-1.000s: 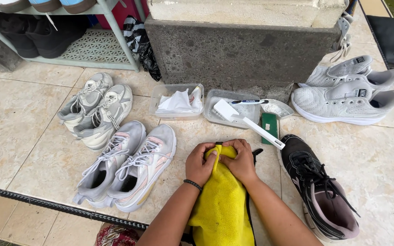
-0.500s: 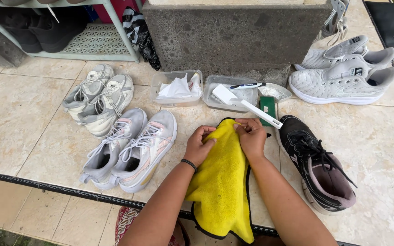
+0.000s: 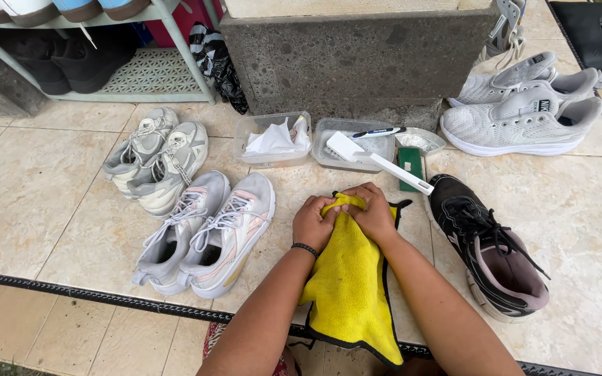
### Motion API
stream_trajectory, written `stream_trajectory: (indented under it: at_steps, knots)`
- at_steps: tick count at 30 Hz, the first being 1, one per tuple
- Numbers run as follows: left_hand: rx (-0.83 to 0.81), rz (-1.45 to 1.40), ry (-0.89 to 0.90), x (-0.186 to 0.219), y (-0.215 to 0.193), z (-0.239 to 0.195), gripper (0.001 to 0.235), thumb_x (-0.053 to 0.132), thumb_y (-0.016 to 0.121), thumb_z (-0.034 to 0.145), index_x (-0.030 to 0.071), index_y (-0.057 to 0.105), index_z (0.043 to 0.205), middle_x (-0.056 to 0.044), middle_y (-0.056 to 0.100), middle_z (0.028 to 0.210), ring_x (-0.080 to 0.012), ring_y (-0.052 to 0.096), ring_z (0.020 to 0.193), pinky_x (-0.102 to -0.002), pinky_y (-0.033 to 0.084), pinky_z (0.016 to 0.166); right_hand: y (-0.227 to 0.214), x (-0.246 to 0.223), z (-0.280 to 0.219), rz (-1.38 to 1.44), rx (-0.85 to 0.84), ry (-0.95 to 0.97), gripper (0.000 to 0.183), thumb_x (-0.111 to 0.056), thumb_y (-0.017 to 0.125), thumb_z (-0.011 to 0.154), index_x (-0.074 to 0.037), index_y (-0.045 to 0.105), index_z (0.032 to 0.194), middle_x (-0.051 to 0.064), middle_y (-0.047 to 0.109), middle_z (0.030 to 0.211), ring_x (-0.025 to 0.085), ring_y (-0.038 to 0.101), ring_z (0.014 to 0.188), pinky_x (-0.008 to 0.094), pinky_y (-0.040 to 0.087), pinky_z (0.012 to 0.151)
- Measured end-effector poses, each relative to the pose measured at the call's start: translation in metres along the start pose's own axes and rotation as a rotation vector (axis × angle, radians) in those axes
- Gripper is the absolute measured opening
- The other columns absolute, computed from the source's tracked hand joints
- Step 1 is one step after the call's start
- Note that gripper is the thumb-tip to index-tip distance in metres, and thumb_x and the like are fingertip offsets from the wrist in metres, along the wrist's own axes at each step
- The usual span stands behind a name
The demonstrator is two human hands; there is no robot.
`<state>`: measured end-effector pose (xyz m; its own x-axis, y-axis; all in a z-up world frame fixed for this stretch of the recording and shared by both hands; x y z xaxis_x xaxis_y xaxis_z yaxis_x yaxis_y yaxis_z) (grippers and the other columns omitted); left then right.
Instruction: Cleaning black sneakers using a yellow cloth and a small brush with cleaning solution
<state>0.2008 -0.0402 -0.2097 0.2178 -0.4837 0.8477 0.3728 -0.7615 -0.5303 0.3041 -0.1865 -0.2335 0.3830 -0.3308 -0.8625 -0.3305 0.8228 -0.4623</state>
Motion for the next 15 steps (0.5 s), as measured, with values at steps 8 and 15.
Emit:
stream_trajectory:
  at_steps: [8, 15]
  knots:
    - [0.019, -0.037, 0.058, 0.004, -0.0034, 0.0, 0.02, 0.027, 0.064, 0.098, 0.018, 0.075, 0.113, -0.008, 0.069, 0.107, -0.0321, 0.066, 0.113, -0.043, 0.056, 0.094, 0.0004, -0.0059, -0.0001, -0.035, -0.014, 0.047, 0.036, -0.021, 0.087, 0.075, -0.015, 0.077, 0.109, 0.012, 0.061, 0.107, 0.041, 0.06, 0.112, 0.05, 0.048, 0.096]
    - [0.003, 0.002, 0.051, -0.0003, 0.0028, 0.001, 0.029, 0.027, 0.075, 0.085, 0.018, 0.074, 0.113, -0.005, 0.068, 0.107, -0.0288, 0.066, 0.114, -0.041, 0.055, 0.095, 0.0035, -0.0021, 0.0018, -0.019, 0.061, -0.001, 0.025, -0.013, 0.088, 0.072, -0.01, 0.078, 0.095, 0.016, 0.059, 0.089, 0.043, 0.062, 0.094, 0.048, 0.05, 0.086]
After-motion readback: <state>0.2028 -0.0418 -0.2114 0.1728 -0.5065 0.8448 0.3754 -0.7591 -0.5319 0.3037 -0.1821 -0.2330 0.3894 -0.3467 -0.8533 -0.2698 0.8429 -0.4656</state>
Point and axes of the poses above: each hand's wrist, its own z-axis towards the middle knuckle, its own y-axis out of the palm, x = y × z, the point moved 3 cm from there along z, towards the middle knuckle
